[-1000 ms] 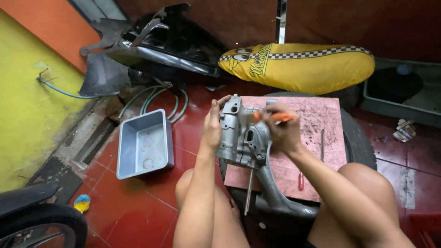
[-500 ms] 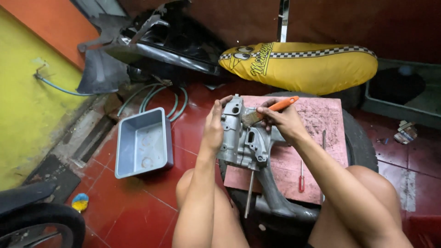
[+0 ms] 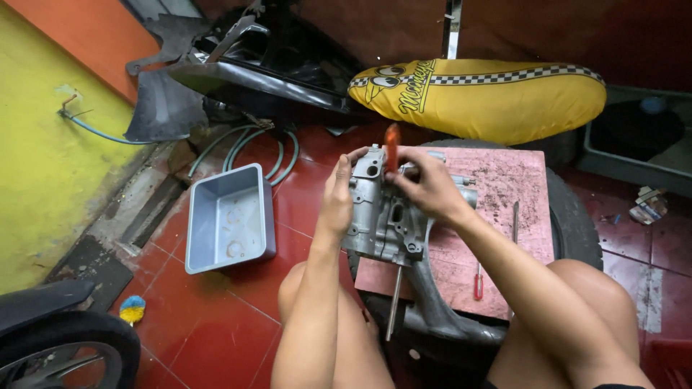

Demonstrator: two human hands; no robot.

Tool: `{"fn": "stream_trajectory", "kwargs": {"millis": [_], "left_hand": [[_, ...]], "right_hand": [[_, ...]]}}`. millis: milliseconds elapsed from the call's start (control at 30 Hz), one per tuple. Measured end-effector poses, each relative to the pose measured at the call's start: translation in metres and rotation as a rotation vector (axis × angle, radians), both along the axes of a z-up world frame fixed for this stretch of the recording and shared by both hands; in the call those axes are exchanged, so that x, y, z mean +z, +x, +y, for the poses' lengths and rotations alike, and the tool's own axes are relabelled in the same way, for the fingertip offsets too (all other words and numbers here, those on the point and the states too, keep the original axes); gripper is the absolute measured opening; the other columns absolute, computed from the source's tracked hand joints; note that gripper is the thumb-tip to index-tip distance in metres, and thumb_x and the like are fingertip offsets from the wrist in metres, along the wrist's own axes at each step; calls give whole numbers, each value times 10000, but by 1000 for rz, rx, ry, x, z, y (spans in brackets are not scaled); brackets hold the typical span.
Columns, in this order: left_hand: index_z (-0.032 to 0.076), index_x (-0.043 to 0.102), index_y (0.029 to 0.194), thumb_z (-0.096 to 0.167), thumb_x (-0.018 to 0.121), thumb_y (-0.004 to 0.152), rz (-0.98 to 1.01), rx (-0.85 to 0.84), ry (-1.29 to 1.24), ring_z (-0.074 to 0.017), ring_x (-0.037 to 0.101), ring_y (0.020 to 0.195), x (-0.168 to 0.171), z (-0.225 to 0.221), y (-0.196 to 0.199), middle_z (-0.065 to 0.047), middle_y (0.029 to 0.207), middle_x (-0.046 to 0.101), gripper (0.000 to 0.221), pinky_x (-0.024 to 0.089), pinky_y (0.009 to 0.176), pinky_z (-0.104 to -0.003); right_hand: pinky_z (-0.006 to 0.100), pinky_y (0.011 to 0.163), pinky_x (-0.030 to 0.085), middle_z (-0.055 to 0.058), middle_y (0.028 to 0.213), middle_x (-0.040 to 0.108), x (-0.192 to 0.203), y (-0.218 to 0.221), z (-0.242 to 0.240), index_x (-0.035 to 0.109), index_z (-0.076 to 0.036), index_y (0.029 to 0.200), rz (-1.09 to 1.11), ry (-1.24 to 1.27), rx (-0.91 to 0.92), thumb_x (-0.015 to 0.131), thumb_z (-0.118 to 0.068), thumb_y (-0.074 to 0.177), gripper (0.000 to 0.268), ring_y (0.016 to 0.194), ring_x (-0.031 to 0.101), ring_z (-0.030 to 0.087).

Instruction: A person is cleaning and working on a motorcycle engine casing using a brush, screwdriver, and hammer.

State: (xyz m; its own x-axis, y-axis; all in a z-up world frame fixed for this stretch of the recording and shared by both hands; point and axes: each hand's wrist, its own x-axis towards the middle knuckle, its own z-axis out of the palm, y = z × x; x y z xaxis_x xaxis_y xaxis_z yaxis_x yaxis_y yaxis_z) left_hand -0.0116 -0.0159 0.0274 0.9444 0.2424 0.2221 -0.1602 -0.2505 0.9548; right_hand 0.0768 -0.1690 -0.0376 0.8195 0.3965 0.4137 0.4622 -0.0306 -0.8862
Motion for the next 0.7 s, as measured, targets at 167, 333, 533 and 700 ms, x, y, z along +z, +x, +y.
{"fn": "stream_trajectory", "kwargs": {"millis": [167,333,533,700], "left_hand": [[69,664,1350,440,299,1118,-12,-7,-6,-321,577,1314,-6,3,2,-205,1313,673,570,365,1188,-456],[64,665,1346,440,307,1117,-16,-12,-8,-318,572,1320,-10,5,5,-205,1320,669,568,358,1192,-451],[61,656,1360,427,301,1119,-19,-13,18,-330,566,1331,-10,5,6,-214,1330,663,564,357,1195,-459],[67,656,1359,421,325,1118,-15,-18,3,-323,568,1323,-12,7,4,-208,1326,663,541,362,1190,-456]], "right_hand": [[316,285,496,200,898,595,-19,31,-8,562,52,1139,411,408,89,734,-9,902,299,411,604,241],[386,422,636,246,901,596,-9,34,-14,533,126,1202,586,537,215,740,52,854,412,512,697,329],[244,254,493,112,750,505,-30,44,-15,598,121,1098,684,494,170,779,-99,921,336,411,617,218],[291,382,606,169,749,594,-27,42,-1,622,99,1065,744,498,236,819,-16,821,334,516,714,282]]}}
